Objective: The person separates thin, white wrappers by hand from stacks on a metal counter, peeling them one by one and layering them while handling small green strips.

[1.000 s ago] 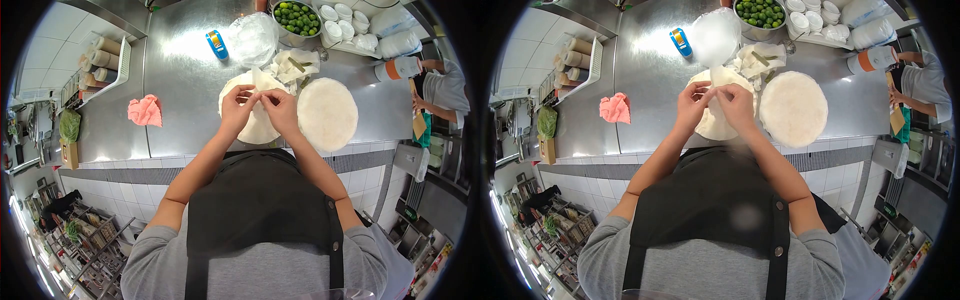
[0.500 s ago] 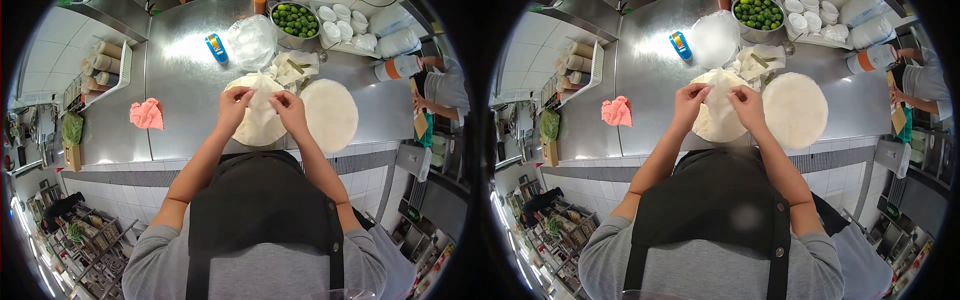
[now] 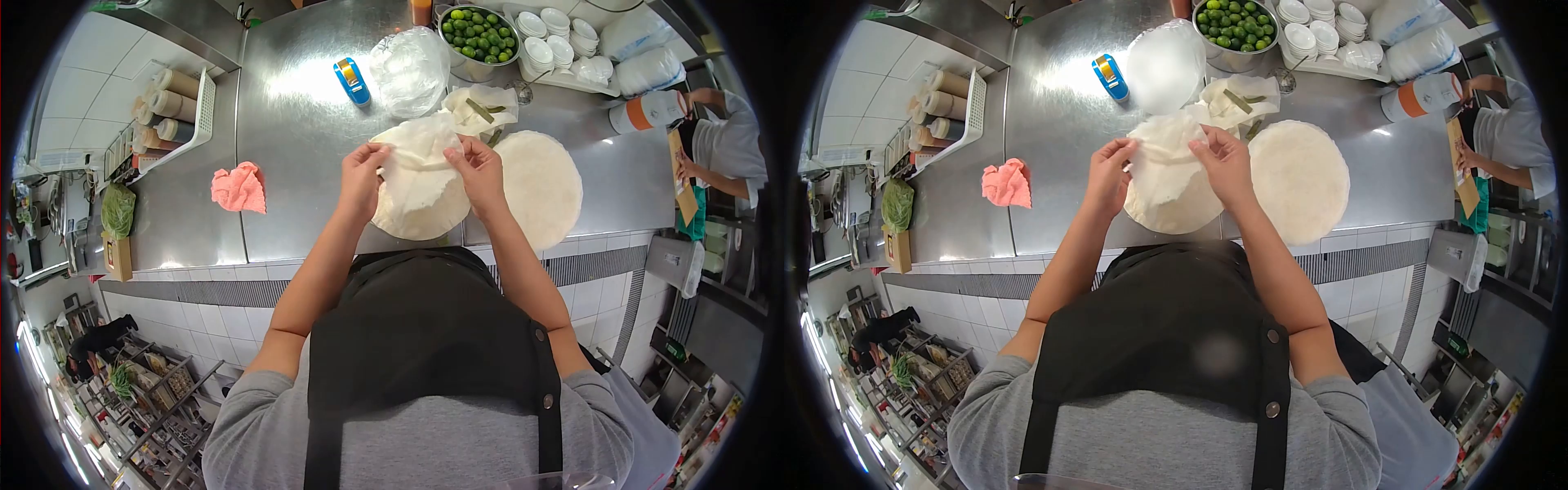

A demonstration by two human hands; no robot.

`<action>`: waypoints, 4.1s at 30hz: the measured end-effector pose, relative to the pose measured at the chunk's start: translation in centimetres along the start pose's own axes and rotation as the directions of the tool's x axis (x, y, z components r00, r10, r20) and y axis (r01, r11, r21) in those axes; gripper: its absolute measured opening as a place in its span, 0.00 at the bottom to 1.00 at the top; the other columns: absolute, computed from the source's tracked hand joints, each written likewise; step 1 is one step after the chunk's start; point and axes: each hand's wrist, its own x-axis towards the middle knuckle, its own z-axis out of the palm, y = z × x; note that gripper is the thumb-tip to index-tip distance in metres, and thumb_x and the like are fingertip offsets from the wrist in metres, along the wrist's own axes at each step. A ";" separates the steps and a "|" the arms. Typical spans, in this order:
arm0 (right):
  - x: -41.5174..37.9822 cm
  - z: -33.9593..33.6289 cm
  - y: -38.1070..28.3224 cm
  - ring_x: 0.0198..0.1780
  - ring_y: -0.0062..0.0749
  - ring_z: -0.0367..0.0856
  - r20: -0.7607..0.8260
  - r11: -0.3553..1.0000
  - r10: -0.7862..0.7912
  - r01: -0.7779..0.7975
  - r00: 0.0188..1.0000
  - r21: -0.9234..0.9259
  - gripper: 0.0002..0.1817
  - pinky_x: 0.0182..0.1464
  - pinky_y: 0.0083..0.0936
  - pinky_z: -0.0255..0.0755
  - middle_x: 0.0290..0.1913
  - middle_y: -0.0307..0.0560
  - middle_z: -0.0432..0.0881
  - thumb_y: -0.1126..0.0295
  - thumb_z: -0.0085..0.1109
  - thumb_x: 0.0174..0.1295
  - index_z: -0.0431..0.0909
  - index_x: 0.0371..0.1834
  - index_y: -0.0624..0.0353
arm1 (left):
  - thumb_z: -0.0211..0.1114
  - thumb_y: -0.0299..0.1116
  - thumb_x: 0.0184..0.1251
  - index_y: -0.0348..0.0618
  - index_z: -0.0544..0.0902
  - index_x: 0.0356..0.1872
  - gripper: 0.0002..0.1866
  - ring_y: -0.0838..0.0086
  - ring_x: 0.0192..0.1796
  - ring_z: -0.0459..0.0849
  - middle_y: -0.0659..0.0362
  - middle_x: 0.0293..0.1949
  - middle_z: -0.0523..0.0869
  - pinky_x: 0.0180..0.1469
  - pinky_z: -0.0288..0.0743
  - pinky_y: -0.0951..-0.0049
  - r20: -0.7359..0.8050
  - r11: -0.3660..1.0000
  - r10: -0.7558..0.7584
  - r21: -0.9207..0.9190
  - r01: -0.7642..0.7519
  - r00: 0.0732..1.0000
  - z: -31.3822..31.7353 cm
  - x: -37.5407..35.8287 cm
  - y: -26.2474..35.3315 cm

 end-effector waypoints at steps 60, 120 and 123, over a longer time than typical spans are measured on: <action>0.5 -0.2 -1.4 0.31 0.14 0.71 0.150 0.833 0.025 0.063 0.988 -0.550 0.17 0.32 0.18 0.66 0.30 0.35 0.78 0.72 0.77 0.55 0.72 0.35 0.58 | 0.70 0.30 0.66 0.35 0.88 0.44 0.10 0.86 0.23 0.69 0.67 0.21 0.79 0.26 0.63 0.77 0.338 0.766 0.244 0.508 -0.394 0.909 4.4 -2.7 2.2; -1.3 -0.6 1.7 0.29 0.09 0.58 0.154 0.962 0.000 0.042 0.988 -0.269 0.16 0.30 0.17 0.54 0.24 0.24 0.67 0.69 0.62 0.71 0.74 0.23 0.57 | 0.83 0.38 0.52 0.31 0.88 0.41 0.22 0.77 0.31 0.86 0.55 0.31 0.90 0.35 0.81 0.73 0.343 0.689 0.252 0.593 -0.417 0.905 3.1 -1.7 2.7; -1.3 -0.8 1.0 0.26 0.10 0.54 0.147 0.963 -0.060 0.096 0.987 -0.251 0.21 0.27 0.19 0.49 0.22 0.24 0.60 0.70 0.61 0.70 0.65 0.19 0.57 | 0.79 0.31 0.56 0.32 0.88 0.38 0.14 0.83 0.28 0.82 0.60 0.27 0.88 0.29 0.75 0.79 0.247 0.762 0.057 0.615 -0.202 0.967 3.0 -1.5 3.4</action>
